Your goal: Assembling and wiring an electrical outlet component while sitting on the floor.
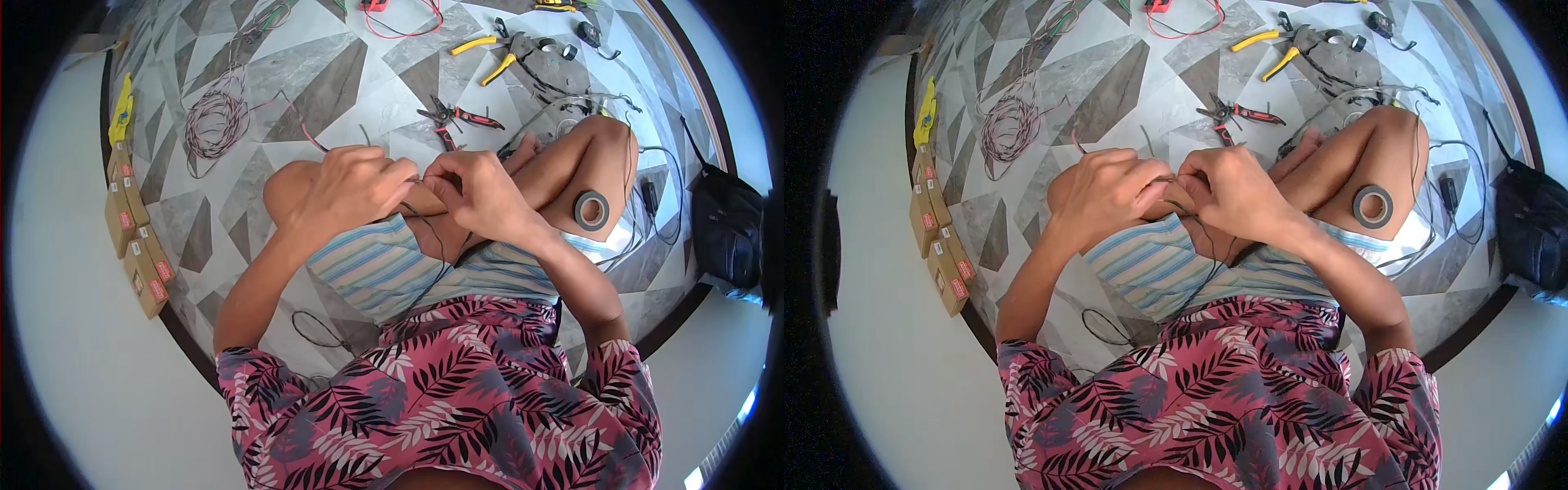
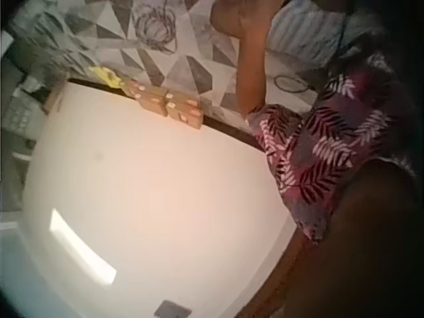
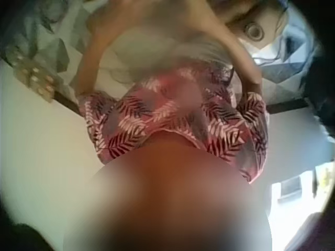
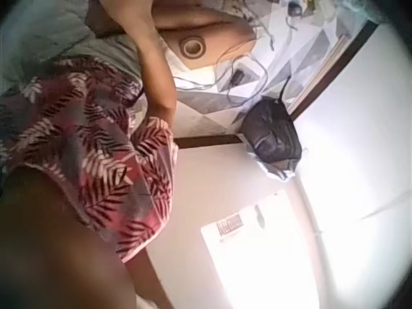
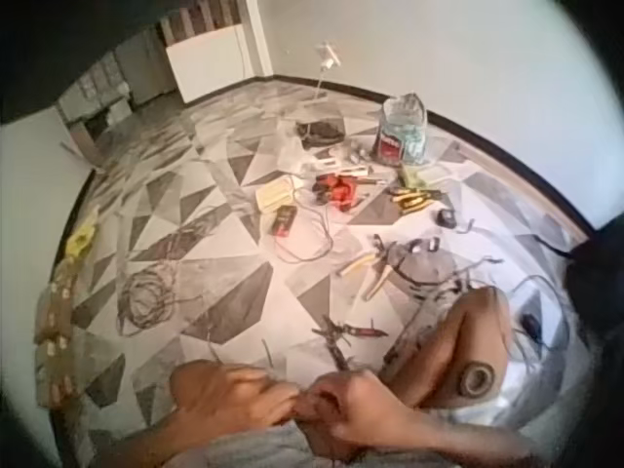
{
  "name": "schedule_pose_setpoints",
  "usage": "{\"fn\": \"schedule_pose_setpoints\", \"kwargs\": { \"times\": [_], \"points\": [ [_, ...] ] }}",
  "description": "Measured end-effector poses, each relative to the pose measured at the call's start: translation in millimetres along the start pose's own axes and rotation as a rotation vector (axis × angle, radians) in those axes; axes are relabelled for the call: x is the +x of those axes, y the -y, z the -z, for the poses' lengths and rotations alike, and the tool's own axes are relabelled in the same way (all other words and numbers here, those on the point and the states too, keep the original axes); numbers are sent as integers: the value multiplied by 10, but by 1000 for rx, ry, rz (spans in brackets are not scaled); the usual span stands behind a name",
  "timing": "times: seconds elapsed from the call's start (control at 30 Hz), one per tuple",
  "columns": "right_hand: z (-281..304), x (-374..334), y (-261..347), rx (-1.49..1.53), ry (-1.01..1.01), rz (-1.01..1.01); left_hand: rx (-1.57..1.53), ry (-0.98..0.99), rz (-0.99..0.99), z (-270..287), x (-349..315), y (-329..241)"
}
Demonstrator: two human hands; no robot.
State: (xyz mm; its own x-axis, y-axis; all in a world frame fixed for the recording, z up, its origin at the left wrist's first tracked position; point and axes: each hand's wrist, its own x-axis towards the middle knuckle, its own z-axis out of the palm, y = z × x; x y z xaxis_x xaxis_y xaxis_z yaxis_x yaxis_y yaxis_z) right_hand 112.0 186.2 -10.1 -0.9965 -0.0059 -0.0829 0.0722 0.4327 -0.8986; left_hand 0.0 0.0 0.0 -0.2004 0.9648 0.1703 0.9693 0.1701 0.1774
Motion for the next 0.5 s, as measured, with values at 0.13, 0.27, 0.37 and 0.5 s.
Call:
{"fn": "schedule_pose_setpoints", "kwargs": {
  "times": [0.13, 0.27, 0.37, 0.5],
  "points": [
    [-58, -18, -46, 13, -123, 168, -358, 38, 255, 126, 37, -78],
    [-69, -56, -44, -31, -143, 209, -764, 233, 430, 246, 89, -23],
    [-85, -62, -36, -52, -158, 248, -816, 152, 460, 180, 56, -38],
    [-83, -64, -16, -73, -149, 255, -735, 25, 401, 79, 33, -47]
  ]
}}
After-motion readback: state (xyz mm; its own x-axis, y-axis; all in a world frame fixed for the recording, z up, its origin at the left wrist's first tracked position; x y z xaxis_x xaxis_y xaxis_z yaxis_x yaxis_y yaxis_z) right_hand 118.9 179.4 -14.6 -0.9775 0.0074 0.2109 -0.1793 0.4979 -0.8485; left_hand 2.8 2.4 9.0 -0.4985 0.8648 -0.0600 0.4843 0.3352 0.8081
